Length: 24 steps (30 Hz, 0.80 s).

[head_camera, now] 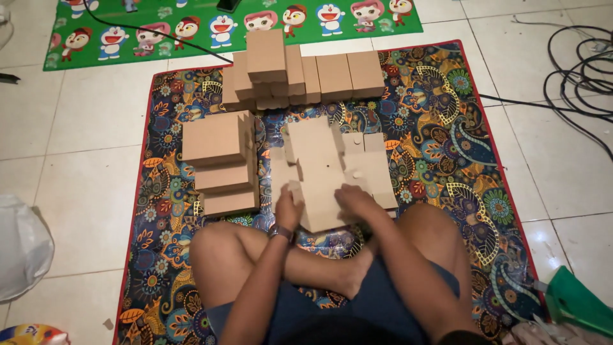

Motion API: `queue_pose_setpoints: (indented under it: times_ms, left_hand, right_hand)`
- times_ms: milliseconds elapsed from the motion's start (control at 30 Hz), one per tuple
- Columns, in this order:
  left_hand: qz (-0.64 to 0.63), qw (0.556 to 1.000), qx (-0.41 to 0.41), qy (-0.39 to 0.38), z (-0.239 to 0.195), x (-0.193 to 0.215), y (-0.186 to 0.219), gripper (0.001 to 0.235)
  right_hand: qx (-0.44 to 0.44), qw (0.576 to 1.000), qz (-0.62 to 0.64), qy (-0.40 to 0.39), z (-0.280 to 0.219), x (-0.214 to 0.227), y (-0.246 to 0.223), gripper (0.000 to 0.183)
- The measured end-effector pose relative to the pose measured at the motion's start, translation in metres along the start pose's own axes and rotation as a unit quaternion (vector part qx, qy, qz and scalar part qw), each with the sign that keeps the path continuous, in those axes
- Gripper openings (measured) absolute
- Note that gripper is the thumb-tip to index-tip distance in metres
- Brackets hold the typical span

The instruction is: The person folds flat cardboard templates into rectangular boxes by hand, rotating and folding the cardboard with both hands, then tucking in the flaps to close them, and finally stacking the completed boxes.

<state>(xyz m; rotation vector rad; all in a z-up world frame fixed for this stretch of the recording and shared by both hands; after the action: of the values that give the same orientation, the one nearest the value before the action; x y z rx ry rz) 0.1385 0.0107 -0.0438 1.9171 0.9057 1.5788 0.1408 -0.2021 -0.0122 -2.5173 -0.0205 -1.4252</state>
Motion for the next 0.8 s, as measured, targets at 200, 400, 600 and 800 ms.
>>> queue_pose_setpoints:
  times_ms: [200,400,600,800]
  left_hand:
    - [0.273,0.918,-0.283,0.047,-0.034,0.011,0.102,0.038]
    - [0.388,0.872,-0.285,-0.086,-0.076,-0.044,0.086,0.043]
    - [0.394,0.88,-0.251,-0.083,-0.075,-0.045,0.074,0.06]
    - [0.383,0.891,-0.213,-0.119,-0.073,-0.022,0.083,0.034]
  right_hand:
    - [-0.009,0.999,-0.017,-0.03,-0.014,-0.024,-0.017,0.085]
    - [-0.166,0.972,-0.126,-0.109,-0.055,0.014,-0.008,0.096]
    - [-0.184,0.965,-0.157,-0.103,-0.048,0.007,0.006,0.09]
    - [-0.182,0.968,-0.119,-0.121,-0.025,-0.026,0.025,0.063]
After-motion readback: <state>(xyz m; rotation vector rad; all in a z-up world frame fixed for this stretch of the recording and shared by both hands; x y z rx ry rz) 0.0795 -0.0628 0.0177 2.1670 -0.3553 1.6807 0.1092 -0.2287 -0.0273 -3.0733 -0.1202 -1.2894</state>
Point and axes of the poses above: each hand's wrist, its own z-axis towards the middle knuckle, its own x-axis out of the back of the hand, y = z × x, the point moved 10 cm from there along z, towards the middle knuckle, and after that the axes turned 7 degrees about -x, right-handed, at the moved point
